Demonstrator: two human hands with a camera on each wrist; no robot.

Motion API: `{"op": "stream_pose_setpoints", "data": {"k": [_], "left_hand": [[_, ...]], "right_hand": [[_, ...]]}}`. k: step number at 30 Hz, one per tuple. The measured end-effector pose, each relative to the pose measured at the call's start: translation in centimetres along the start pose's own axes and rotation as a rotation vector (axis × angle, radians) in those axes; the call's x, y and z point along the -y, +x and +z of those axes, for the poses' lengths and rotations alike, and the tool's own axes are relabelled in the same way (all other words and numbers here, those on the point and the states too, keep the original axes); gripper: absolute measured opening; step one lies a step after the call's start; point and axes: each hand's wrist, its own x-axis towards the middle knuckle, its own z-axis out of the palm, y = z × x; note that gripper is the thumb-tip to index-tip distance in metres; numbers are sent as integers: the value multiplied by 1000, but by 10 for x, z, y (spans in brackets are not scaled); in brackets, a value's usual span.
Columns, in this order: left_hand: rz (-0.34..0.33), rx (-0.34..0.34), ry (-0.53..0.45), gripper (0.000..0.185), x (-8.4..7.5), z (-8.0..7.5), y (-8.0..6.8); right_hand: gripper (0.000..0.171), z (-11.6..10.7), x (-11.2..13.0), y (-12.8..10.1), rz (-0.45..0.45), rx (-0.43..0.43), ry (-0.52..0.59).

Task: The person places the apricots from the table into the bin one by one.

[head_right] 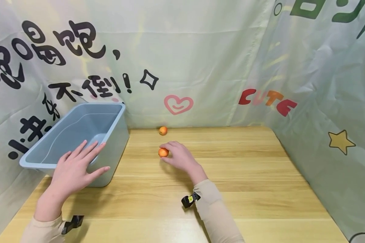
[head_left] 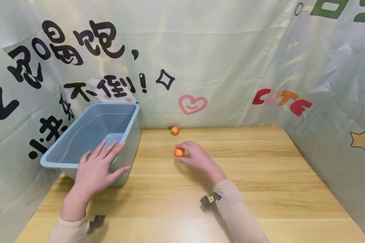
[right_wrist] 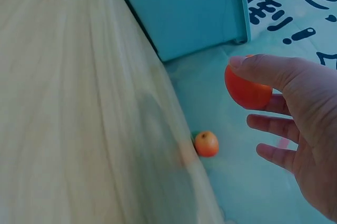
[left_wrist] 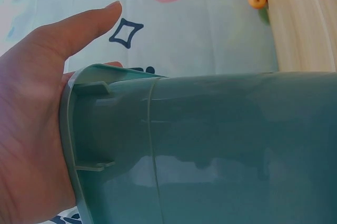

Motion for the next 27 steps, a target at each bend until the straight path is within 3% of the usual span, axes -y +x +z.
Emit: {"op": "stream_pose_setpoints", "data": {"k": [7,27], "left_hand": [[1,3,5,79,-1,1,1],[0,0,-3,77,-4,-2,1]], "right_hand": [[43,2,6,16,-11,-7,18],[45,4,38,65,-145,-48,-24]]}}
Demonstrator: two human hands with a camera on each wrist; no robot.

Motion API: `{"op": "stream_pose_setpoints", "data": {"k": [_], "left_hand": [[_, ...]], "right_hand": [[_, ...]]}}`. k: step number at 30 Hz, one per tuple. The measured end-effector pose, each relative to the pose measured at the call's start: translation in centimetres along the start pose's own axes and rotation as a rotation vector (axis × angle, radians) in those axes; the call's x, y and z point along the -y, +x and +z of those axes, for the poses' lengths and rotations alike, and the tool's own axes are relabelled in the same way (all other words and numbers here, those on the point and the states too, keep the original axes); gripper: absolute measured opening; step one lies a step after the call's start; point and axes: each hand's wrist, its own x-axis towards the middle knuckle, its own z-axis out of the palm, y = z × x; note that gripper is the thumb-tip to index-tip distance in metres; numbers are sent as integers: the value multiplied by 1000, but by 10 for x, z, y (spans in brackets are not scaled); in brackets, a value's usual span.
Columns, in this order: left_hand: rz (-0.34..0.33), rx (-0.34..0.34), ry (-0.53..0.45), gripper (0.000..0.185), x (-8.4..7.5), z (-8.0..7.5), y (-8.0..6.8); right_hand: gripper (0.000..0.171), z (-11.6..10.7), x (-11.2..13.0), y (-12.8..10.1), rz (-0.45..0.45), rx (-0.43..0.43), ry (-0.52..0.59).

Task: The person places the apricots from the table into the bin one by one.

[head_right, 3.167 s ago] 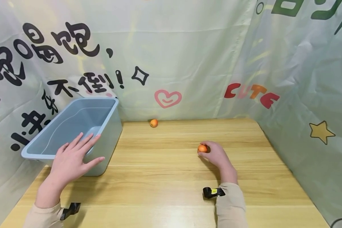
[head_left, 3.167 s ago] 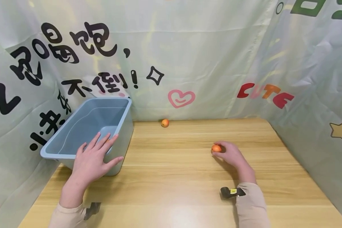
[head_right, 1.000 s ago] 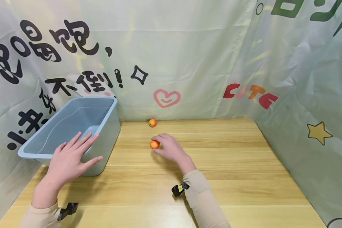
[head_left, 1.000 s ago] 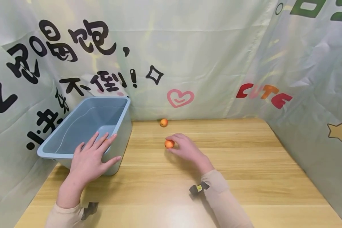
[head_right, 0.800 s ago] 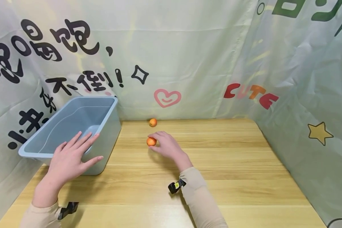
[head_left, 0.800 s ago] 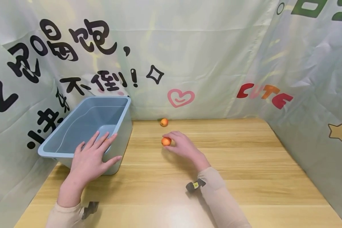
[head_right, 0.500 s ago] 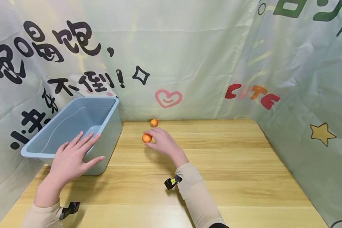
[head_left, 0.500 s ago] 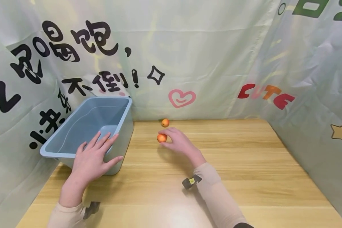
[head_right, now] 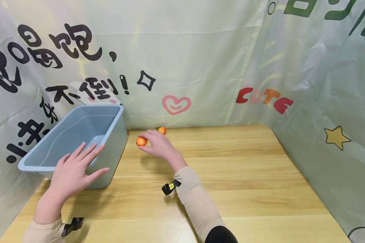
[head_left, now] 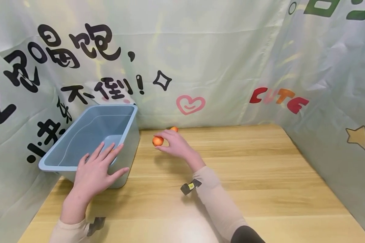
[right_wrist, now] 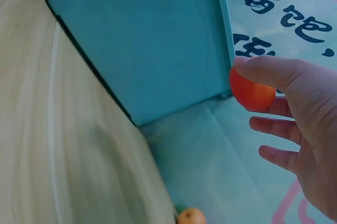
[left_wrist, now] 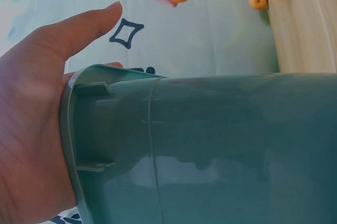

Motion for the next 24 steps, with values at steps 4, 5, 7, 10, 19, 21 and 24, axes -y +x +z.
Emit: {"op": "stream_pose_setpoints", "data": {"k": [4,5,7,10,19,21,24], "left_hand": [[0,-10,4,78,1,0,-2],[1,-10,6,78,1,0,-2],[1,-9,8,78,1,0,-2],[-1,-2,8,78,0,0,-1],[-5,2,15,78,1,0,-1],[-2,-3,17,78,1,0,-1],[4,-15,18,78,1,1,-1]], "right_hand": [[44,2,5,7,-5,2,8],[44,2,7,8,-4,1,14],[43,1,10,12,-5,-3,28],[43,0,14,18,-11,-3,38],[45,-7,28,38,-76,-12,37],[44,-8,30,43,-86,-8,31],[44,-8,32,50,-97,-3,30]]}}
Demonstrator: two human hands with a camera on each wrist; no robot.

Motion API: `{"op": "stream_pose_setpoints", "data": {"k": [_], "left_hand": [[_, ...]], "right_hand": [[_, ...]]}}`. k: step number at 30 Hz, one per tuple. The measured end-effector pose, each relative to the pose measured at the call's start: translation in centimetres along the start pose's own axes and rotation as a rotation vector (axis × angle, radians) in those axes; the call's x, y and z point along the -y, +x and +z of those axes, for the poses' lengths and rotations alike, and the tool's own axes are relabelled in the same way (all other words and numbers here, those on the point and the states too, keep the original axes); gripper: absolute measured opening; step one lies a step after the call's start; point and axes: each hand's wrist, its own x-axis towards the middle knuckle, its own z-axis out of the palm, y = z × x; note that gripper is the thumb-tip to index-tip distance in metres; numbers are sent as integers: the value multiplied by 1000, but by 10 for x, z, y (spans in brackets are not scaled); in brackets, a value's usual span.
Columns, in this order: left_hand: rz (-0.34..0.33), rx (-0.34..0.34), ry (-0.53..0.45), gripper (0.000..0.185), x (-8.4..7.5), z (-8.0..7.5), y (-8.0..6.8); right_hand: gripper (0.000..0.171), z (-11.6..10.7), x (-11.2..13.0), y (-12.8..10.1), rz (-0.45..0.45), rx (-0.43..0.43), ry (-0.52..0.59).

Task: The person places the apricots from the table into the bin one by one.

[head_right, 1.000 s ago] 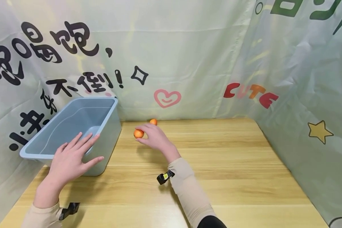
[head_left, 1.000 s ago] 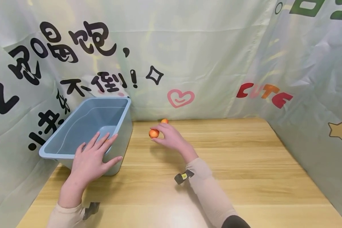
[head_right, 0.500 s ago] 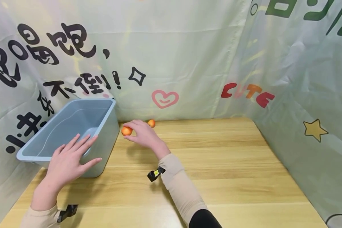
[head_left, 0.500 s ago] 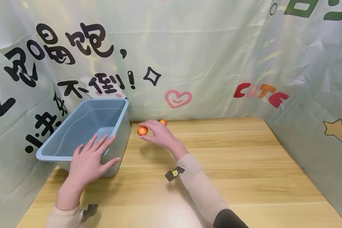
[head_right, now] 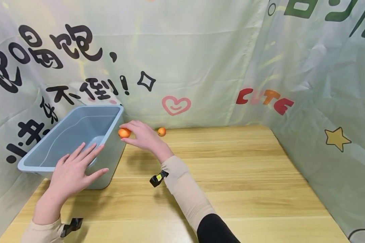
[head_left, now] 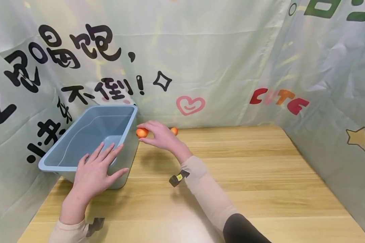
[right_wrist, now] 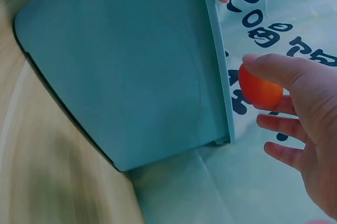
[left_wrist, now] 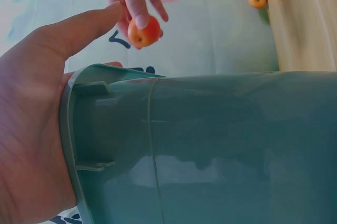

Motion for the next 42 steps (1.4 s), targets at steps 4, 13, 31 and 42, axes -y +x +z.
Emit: {"op": "stream_pose_setpoints", "data": {"k": [4,13,31,42], "left_hand": [[5,-13,-2,77,0,0,1],[8,-16,2,78,1,0,1],[10,0,11,81,2,2,0],[14,-17,3,80,3,2,1]], "right_hand": [[46,0,2,10,-9,1,4],[49,3,8,29,-43,-6,15],[53,16,17,61,-46,92,-43],[51,29,25,73,-14,110,-38]]}}
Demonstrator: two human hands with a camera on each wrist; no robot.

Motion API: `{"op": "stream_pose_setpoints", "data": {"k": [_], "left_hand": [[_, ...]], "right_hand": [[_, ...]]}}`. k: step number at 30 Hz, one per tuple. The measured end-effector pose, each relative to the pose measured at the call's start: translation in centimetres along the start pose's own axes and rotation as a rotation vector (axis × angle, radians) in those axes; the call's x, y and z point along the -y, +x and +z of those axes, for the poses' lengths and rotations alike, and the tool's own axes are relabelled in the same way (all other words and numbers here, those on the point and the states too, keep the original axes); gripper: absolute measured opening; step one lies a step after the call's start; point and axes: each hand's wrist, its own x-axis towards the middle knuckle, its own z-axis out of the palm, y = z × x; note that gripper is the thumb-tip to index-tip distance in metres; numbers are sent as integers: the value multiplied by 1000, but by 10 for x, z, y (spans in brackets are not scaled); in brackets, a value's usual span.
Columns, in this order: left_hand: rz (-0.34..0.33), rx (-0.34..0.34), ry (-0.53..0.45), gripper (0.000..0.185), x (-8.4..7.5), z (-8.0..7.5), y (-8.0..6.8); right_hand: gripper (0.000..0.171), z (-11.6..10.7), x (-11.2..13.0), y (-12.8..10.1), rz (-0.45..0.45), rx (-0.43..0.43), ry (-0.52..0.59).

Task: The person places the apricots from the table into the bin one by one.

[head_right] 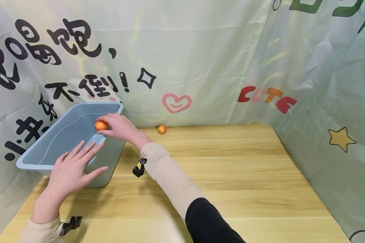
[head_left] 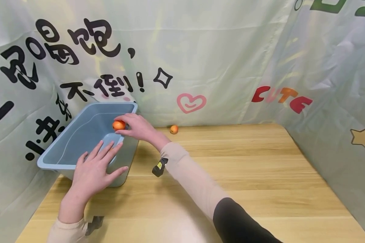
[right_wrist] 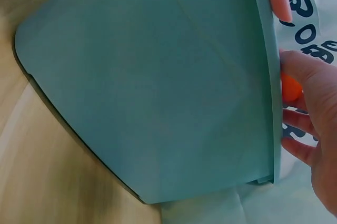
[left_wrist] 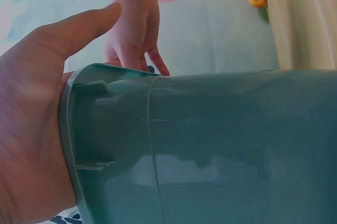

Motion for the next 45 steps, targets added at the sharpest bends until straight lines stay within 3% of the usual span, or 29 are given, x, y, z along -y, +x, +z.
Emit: {"op": "stream_pose_setpoints", "data": {"k": [7,15,26,45], "left_hand": [[-1,2,5,80,0,-1,1],[-1,1,6,81,-1,0,1],[-6,-4,0,78,-1,0,1],[-11,-2,-1,78,-3,-2,0]], "right_hand": [[53,5,1,1,10,-19,-13],[51,10,-5,-7,60,-81,61],[39,10,-21,-23,64,-129,40],[44,23,-74,-53,186,-28,-57]]}}
